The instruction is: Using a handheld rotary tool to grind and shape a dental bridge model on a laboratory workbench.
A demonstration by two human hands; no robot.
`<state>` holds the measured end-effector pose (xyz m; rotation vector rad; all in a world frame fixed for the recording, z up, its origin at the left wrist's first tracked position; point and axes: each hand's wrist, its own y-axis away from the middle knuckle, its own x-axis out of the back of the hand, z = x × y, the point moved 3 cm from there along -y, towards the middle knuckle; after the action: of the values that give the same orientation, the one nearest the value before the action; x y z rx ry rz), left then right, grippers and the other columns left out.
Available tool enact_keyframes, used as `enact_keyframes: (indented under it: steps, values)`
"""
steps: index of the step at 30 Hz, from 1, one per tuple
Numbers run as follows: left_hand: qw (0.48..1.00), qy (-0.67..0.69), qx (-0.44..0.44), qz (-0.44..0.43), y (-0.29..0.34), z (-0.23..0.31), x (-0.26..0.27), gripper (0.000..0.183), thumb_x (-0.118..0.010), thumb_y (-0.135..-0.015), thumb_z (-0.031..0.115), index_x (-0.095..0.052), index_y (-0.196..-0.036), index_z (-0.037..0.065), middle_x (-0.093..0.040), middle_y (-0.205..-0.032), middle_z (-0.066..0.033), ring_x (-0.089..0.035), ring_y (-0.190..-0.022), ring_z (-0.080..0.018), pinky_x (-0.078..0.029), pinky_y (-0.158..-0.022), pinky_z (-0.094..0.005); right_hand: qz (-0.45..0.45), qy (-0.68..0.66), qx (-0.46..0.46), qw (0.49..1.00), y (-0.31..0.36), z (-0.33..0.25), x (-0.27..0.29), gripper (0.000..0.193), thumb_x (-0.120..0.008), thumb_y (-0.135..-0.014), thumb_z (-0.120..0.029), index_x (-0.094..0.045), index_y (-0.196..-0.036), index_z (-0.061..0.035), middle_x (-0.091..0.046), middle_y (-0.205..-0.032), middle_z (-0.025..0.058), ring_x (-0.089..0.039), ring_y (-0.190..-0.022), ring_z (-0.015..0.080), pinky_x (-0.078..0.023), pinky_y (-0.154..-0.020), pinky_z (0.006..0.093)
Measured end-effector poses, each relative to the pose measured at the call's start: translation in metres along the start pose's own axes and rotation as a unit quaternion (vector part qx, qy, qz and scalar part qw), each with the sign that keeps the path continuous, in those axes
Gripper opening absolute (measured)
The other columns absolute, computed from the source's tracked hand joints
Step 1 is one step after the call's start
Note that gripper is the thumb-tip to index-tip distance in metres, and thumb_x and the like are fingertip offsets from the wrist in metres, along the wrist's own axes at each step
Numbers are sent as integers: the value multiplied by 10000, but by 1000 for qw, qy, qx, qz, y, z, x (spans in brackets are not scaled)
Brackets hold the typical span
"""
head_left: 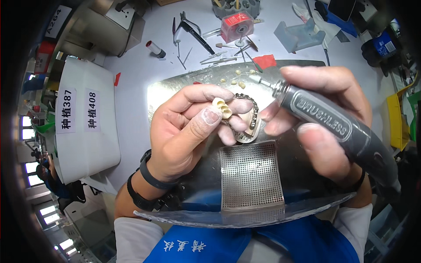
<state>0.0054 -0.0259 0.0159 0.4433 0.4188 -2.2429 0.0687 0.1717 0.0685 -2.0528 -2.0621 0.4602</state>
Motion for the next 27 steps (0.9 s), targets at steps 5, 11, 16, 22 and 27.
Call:
enact_keyframes:
  steps: [5, 11, 16, 22, 27]
  values:
    - [998, 34, 50, 24, 1, -9, -5, 290, -546, -1020, 49, -536, -1265, -104, -694, -1096, -260, -719, -998, -285, -603, -837, -330, -80, 85, 115, 986, -4, 15, 9, 364, -670, -888, -129, -548, -1190, 34, -621, -915, 157, -611, -793, 165, -542, -891, 394]
    - [999, 6, 44, -1, 1, -13, -7, 254, -540, -1021, 43, -559, -1226, -107, -697, -1085, -253, -726, -977, -284, -619, -823, -335, -104, 99, 183, 973, 4, 17, 1, 251, -652, -890, -57, -553, -1115, -10, -569, -846, 135, -593, -762, 165, -543, -960, 582]
    - [998, 31, 50, 7, 2, -15, -10, 244, -545, -1019, 44, -572, -1208, -108, -698, -1089, -256, -727, -974, -278, -619, -826, -337, -94, 88, 183, 975, 4, 24, 3, 214, -636, -893, -20, -547, -1087, -14, -561, -834, 130, -604, -737, 165, -545, -962, 602]
    - [999, -40, 30, 10, 3, -13, -10, 230, -572, -1004, 35, -600, -1181, -111, -710, -1071, -240, -725, -969, -251, -613, -839, -330, -70, 5, 186, 980, 3, 25, -8, 197, -619, -893, 7, -544, -1075, -9, -572, -847, 141, -666, -772, 211, -555, -957, 583]
    - [998, -52, 22, 24, 4, -11, -9, 221, -596, -983, 3, -615, -1171, -113, -719, -1052, -224, -726, -948, -229, -606, -842, -313, 91, 35, 96, 991, 5, 25, -10, 164, -786, -647, 16, -710, -773, -57, -673, -688, 73, -696, -648, 150, -546, -644, 251]
